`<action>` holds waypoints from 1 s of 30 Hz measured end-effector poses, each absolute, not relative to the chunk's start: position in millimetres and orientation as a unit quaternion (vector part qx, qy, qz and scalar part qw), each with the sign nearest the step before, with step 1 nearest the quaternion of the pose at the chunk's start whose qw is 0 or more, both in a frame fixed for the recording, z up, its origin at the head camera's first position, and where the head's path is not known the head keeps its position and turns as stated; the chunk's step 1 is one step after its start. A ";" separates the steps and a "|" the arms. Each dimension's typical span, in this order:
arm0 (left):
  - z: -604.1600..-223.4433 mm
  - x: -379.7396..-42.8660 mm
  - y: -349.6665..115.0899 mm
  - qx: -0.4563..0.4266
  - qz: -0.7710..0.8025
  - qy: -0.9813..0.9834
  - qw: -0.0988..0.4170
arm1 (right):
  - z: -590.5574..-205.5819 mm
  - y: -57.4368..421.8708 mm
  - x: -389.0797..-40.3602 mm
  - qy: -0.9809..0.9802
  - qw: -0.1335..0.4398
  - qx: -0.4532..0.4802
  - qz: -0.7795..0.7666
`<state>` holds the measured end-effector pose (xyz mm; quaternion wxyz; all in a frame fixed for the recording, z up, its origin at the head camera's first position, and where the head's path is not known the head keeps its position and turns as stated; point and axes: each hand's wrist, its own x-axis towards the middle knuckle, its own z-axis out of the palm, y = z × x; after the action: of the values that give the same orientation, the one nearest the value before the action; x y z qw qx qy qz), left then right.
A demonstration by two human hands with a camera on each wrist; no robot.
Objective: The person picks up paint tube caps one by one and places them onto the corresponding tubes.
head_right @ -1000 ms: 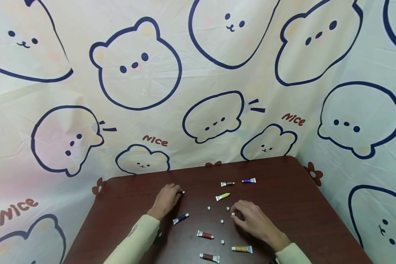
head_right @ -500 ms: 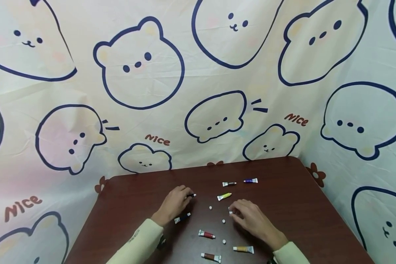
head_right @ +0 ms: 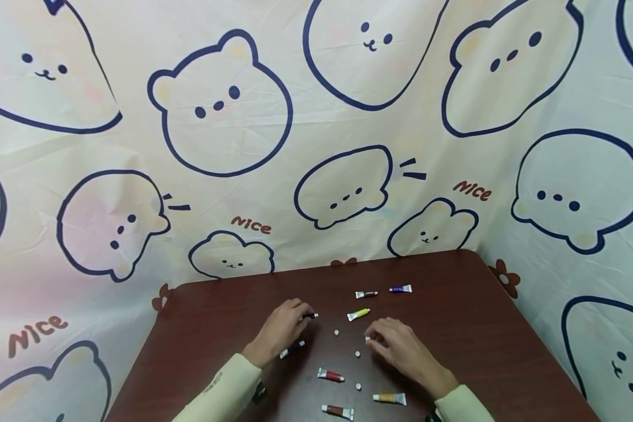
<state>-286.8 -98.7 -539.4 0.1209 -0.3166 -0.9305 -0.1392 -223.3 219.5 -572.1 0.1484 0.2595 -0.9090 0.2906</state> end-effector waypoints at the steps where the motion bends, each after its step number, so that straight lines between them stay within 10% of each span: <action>1: -539.0 -285.9 -98.5 -0.317 -0.139 -0.930 0.120 | -571.9 219.2 -223.5 -0.910 0.147 0.258 0.290; 30: -538.1 -265.6 -85.4 -0.343 -0.150 -0.920 0.114 | -574.9 209.4 -227.8 -0.906 0.150 0.263 0.295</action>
<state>-265.6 -85.4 -538.1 0.1141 -0.3429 -0.9202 -0.1503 -227.8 209.4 -574.9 0.1503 0.2630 -0.9062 0.2951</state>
